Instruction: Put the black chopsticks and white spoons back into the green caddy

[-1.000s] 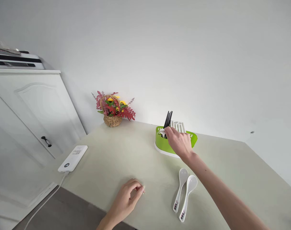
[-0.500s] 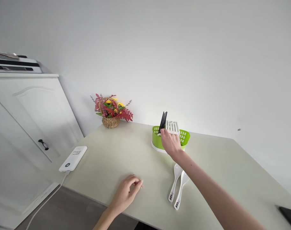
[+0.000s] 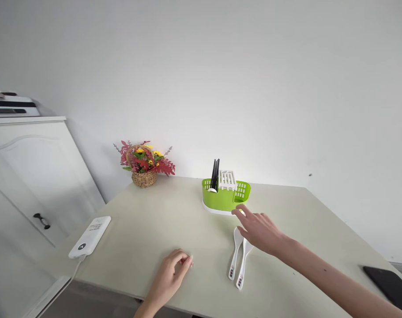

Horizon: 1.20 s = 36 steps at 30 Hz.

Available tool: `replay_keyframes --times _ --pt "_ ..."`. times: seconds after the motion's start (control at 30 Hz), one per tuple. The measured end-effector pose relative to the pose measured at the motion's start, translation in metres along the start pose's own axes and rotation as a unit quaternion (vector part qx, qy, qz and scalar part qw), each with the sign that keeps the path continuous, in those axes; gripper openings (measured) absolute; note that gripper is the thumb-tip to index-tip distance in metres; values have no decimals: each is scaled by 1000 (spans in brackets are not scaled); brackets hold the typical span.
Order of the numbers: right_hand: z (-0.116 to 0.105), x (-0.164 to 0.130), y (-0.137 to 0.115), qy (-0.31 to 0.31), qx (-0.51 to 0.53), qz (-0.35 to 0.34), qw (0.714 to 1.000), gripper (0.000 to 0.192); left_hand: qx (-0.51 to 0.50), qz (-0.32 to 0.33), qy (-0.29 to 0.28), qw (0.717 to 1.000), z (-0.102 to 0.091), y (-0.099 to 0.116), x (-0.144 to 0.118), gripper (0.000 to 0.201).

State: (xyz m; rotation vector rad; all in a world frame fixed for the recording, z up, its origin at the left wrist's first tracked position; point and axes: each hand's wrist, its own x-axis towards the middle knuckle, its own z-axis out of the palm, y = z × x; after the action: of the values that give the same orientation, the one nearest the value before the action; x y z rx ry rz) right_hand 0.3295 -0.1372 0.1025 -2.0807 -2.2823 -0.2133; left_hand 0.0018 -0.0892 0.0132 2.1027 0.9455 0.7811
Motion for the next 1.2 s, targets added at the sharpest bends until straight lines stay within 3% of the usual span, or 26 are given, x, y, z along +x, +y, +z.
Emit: replay_keyframes --times 0.17,0.4,0.57,0.67,0.8,0.87,1.0,1.1,1.2 --pt "43 -29 26 -81 156 108 978 51 11 0 -6 1000 -1 3 4 39" --pt "84 -26 17 -62 216 177 958 46 9 -23 -21 999 -1 9 7 40" --pt "91 -28 18 -38 269 177 946 34 17 -36 -25 999 -2 16 8 41" --pt "78 -34 18 -25 307 160 938 33 10 -49 -9 999 0 20 12 43" --pt "44 -48 8 10 338 117 934 32 -24 -82 -2 996 16 37 22 48" --pt "25 -56 -4 29 338 93 936 30 -44 -77 -32 996 29 55 28 45" --pt "-14 -71 -31 57 308 55 948 31 -64 -17 -157 985 48 102 36 36" --pt "-36 -83 -42 59 347 37 935 32 -74 7 -200 977 43 122 39 34" --pt "-39 -93 -39 34 426 13 904 32 -87 24 -163 983 21 124 47 36"
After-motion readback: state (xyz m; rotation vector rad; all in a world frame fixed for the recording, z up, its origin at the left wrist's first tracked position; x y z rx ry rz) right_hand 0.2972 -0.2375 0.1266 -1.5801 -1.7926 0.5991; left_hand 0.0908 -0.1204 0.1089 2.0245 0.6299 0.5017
